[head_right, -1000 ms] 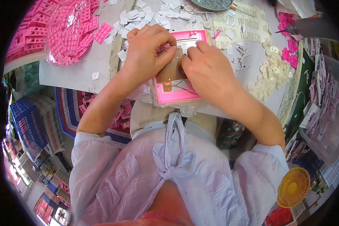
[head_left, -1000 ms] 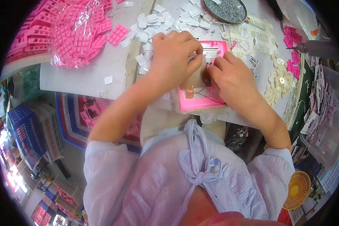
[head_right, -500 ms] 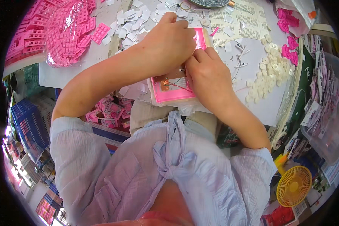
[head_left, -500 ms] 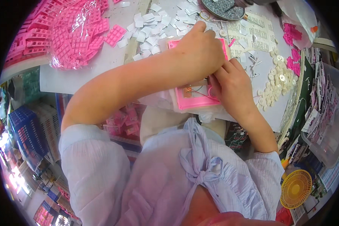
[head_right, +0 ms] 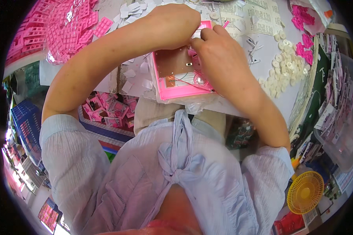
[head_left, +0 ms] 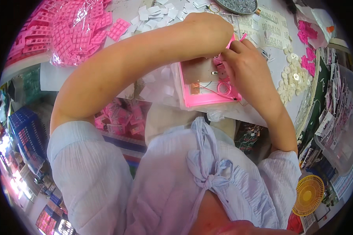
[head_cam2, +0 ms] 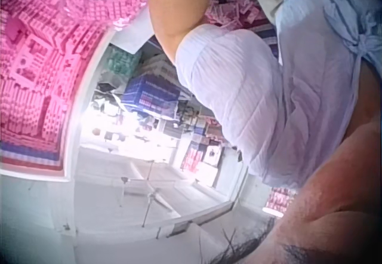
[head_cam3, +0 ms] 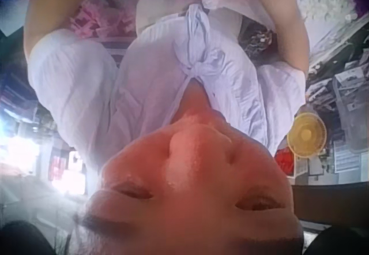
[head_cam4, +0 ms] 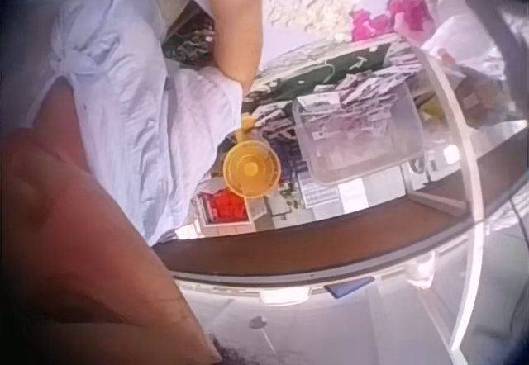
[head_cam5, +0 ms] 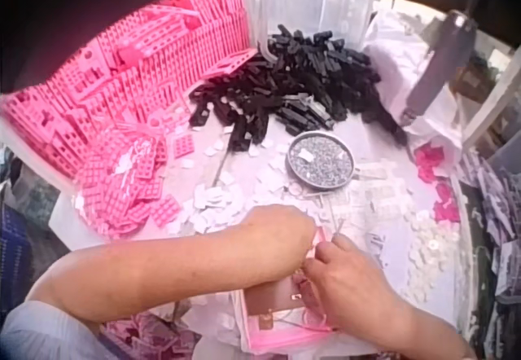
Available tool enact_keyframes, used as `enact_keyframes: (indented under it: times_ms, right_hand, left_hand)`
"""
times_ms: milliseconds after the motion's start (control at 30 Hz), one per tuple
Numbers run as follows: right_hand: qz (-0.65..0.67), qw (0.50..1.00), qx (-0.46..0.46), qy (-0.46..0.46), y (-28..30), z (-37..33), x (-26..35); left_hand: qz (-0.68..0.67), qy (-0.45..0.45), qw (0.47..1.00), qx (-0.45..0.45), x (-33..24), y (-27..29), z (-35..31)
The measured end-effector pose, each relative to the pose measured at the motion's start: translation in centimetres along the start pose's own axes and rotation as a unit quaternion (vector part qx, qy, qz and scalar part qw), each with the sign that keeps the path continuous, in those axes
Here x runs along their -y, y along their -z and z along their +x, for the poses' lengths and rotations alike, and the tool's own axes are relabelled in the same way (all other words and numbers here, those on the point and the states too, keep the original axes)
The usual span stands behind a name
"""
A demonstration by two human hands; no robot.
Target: The user is assembling a pink plastic toy bank by installing internal components and casing using tools.
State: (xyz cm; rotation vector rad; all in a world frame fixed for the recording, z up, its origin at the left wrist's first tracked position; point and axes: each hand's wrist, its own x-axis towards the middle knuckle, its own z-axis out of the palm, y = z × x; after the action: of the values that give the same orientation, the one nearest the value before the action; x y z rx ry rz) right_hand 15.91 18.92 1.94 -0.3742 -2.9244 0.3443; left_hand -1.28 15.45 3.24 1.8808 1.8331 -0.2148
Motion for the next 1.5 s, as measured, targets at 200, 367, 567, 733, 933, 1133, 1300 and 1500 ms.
enact_keyframes:
  times_ms: [200,367,567,733,933,1133,1300,1500]
  right_hand:
    - [-0.036,0.998,0.044,0.037,1.3,1.2,-0.3]
    - [-0.012,0.996,0.074,0.039,1.4,1.4,-0.3]
    - [0.055,0.998,0.021,0.032,0.0,0.4,-0.8]
    - [0.203,0.975,-0.087,-0.007,-2.3,-0.2,-2.1]
    - [0.195,0.975,-0.088,-0.059,-3.8,-0.3,-2.2]
    - [0.169,0.985,-0.033,-0.014,-2.1,0.2,-2.8]
    - [0.13,0.981,-0.012,0.143,-0.7,-0.2,-4.0]
    - [0.192,0.972,0.063,0.116,-0.3,0.6,-4.9]
  left_hand:
    - [-0.076,-0.053,0.995,-0.034,2.5,-1.2,-0.2]
    - [-0.018,-0.092,0.995,-0.027,1.7,-1.0,-0.9]
    - [0.029,-0.1,0.991,-0.08,2.5,-2.7,-0.7]
    - [-0.029,-0.102,0.98,-0.167,2.7,-4.0,-1.7]
    - [-0.062,-0.057,0.973,-0.215,2.7,-5.5,-2.3]
    - [-0.134,-0.097,0.939,-0.301,2.7,-7.2,-4.1]
    - [-0.145,-0.12,0.928,-0.322,2.9,-7.6,-3.9]
    - [-0.147,-0.114,0.931,-0.314,3.0,-7.7,-4.0]
